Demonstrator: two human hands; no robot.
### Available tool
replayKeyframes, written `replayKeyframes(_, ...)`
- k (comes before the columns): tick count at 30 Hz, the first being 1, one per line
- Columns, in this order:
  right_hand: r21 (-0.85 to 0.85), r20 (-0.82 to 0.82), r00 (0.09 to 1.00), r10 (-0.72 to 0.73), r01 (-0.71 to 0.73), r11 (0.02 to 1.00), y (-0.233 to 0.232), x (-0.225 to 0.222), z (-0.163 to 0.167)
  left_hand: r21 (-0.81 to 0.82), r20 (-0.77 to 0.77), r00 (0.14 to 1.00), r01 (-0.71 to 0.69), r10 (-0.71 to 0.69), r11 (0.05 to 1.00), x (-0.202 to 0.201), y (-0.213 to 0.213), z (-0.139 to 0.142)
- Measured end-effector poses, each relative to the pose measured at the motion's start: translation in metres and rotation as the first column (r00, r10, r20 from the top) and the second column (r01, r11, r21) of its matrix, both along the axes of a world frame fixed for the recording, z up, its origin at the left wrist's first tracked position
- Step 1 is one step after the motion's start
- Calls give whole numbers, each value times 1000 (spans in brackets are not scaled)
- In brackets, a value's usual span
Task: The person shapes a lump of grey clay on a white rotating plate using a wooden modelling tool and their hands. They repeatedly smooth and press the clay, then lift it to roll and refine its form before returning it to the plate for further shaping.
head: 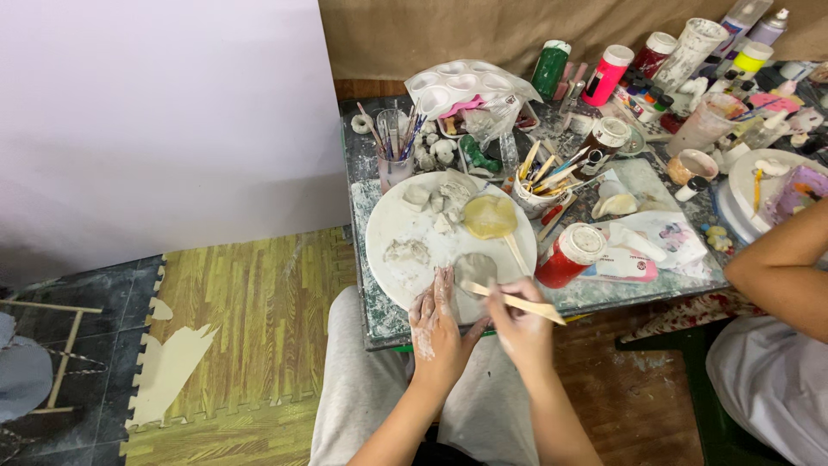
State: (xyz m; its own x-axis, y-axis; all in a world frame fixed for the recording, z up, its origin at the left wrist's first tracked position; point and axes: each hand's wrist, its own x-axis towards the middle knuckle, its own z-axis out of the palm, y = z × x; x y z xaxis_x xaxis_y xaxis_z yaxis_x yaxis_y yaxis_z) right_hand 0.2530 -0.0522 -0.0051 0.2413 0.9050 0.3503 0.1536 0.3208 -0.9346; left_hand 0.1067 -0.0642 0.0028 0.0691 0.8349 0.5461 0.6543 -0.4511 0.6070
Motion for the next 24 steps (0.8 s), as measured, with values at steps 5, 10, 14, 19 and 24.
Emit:
replayKeyframes(5, 0, -71, 996, -51, 51, 999, -3, 2, 1, 1, -16, 999, -32, 32, 999, 5, 1, -3)
replayKeyframes(10, -80, -93, 996, -2, -5, 997, 4, 2, 6, 10, -10, 1000, -24, 24, 1000, 5, 1, -5)
replayKeyframes(14, -58, 44, 997, -69, 72, 996, 6, 4, 6, -20, -10, 1000, -6, 6, 1000, 3, 2, -3)
replayKeyframes(19, -14, -97, 993, -71, 70, 997, 11, 10, 5, -54, 21, 1000, 4, -3, 999, 1, 2, 2)
replayKeyframes(24, -92, 99, 995, -7, 16, 996, 37, 8, 4, -80, 37, 999, 21, -18, 997, -3, 3, 4)
